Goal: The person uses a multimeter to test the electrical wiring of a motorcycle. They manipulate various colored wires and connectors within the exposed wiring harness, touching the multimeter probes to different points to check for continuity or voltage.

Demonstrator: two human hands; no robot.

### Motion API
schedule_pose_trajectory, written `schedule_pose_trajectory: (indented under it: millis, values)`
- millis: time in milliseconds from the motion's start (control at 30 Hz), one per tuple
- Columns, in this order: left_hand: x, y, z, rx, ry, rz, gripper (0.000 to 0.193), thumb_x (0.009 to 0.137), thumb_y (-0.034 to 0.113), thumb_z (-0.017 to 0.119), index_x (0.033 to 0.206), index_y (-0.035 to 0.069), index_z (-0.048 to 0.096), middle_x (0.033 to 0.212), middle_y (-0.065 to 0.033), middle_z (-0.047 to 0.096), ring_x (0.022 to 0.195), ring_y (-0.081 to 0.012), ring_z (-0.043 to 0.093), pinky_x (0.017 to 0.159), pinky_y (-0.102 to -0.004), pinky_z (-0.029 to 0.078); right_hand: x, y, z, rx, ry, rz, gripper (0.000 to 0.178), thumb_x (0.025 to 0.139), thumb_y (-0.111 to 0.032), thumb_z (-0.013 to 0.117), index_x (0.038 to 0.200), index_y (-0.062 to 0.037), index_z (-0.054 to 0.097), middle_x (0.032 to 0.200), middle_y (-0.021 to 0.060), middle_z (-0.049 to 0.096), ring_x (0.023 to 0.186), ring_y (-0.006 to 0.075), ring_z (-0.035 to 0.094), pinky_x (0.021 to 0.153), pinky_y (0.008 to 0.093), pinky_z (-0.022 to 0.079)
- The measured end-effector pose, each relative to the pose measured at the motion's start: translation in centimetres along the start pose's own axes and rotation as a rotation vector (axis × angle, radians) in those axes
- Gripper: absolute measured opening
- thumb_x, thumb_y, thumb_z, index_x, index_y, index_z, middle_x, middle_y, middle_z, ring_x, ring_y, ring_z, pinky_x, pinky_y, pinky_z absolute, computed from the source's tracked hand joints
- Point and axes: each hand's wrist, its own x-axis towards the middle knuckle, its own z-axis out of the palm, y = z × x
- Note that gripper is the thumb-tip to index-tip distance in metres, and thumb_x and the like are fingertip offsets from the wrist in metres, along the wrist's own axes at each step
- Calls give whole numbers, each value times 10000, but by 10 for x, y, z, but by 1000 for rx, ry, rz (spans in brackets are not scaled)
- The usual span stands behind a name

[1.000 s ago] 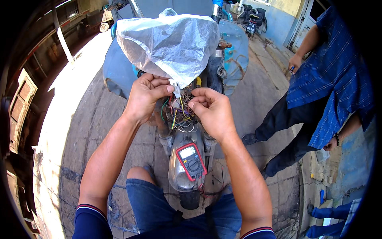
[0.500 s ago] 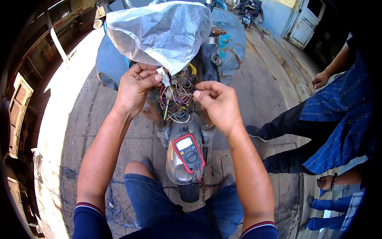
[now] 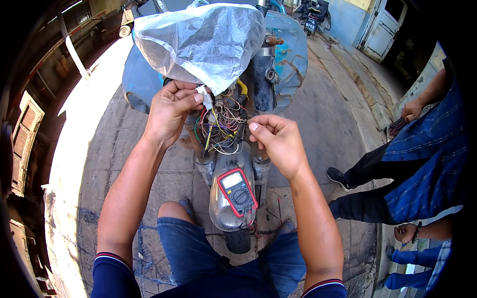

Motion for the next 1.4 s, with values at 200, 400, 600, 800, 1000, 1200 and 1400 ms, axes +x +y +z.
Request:
schedule_pose_trajectory:
  millis: [200, 400, 600, 800, 1000, 1200, 1400]
  values:
    - [-1, 2, 2, -1, -26, -9, 252, 917, -46, 692, 1141, -53, 578, 1094, -187, 747, 907, -185, 719, 792, -293, 582, -2, 3, 0, -21, 0, -45, 161, 967, -118, 693, 1066, -1, 741, 761, -6, 655, 637, 34, 529, 558, 199, 412]
    - [-9, 17, -4, -64, -76, -4, 229, 989, 76, 654, 1175, -31, 572, 1132, -189, 728, 931, -197, 724, 814, -298, 574, -19, -5, -10, 314, -126, -111, 210, 953, -96, 692, 1127, 20, 708, 785, 9, 643, 683, 72, 549, 610, 225, 426]
    - [-21, 22, -19, 34, -84, -12, 253, 1007, 113, 639, 1214, -14, 567, 1178, -211, 708, 982, -222, 722, 856, -309, 569, -54, 18, -39, 389, -280, -129, 239, 929, -70, 705, 1141, 40, 696, 805, 37, 650, 703, 100, 565, 639, 249, 443]
    - [-33, 12, -36, -15, -31, -21, 249, 1005, 90, 628, 1225, -11, 572, 1198, -222, 703, 1001, -239, 718, 872, -327, 564, -99, 59, -68, 160, -340, 106, 238, 911, -31, 716, 1140, 35, 705, 841, 13, 662, 730, 60, 567, 652, 226, 458]
    - [-53, -13, -44, -95, 19, -61, 224, 1009, 89, 622, 1207, -9, 586, 1173, -202, 710, 981, -228, 716, 848, -315, 559, -119, 83, -77, 182, -156, 164, 225, 875, -34, 735, 1090, 26, 703, 805, 26, 659, 681, 76, 556, 607, 228, 432]
    - [-103, -52, -15, -9, 53, -189, 214, 977, 32, 651, 1182, -5, 603, 1058, -143, 721, 869, -183, 693, 761, -293, 545, -122, 85, -74, 224, -113, 132, 249, 888, -44, 747, 1125, 13, 703, 862, 3, 678, 744, 61, 595, 670, 210, 478]
    - [-106, -56, 8, 30, 104, -181, 230, 961, 12, 668, 1182, -12, 609, 1028, -105, 704, 822, -158, 666, 729, -276, 523, -125, 83, -64, 228, -133, 108, 230, 898, -24, 737, 1123, 14, 706, 878, 2, 685, 743, 53, 597, 672, 207, 479]
